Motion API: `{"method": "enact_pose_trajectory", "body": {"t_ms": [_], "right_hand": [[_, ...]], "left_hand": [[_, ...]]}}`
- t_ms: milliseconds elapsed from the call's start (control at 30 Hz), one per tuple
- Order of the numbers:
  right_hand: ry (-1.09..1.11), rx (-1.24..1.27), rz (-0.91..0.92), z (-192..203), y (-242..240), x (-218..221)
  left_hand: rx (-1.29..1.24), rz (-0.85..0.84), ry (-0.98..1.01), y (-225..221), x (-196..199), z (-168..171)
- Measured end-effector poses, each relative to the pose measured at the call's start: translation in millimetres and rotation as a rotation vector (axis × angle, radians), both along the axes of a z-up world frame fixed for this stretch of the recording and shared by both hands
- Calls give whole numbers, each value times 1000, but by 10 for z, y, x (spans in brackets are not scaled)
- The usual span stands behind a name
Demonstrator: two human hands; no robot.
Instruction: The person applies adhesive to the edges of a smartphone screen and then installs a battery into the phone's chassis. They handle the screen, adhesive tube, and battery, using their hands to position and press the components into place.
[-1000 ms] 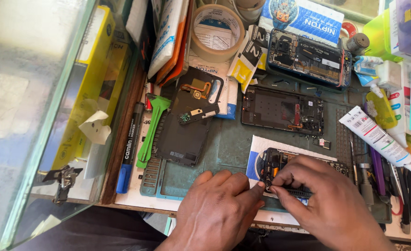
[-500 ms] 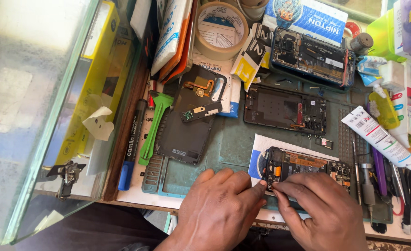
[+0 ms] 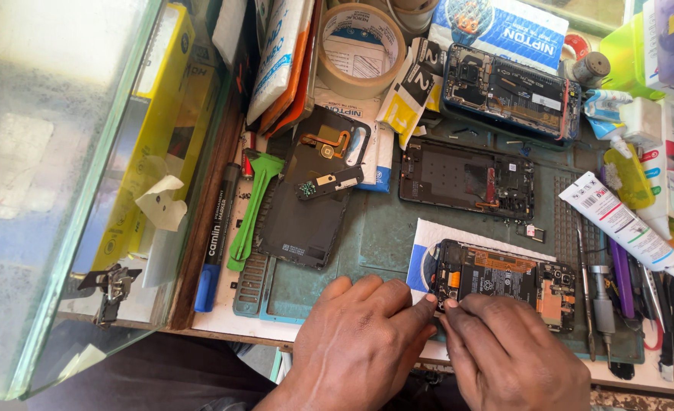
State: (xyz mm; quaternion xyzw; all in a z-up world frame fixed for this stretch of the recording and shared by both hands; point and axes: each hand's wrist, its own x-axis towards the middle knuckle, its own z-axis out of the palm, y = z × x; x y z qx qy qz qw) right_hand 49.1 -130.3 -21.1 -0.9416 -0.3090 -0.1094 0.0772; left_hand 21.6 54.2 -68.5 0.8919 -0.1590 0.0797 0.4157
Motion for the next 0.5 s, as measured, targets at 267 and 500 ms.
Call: {"method": "enact_pose_trajectory", "body": {"t_ms": [267, 500], "right_hand": [[16, -124, -59, -7, 30, -30], [17, -166, -6, -2, 21, -27]], "left_hand": [[-11, 21, -9, -16, -1, 25], [3, 31, -37, -5, -6, 71]]}}
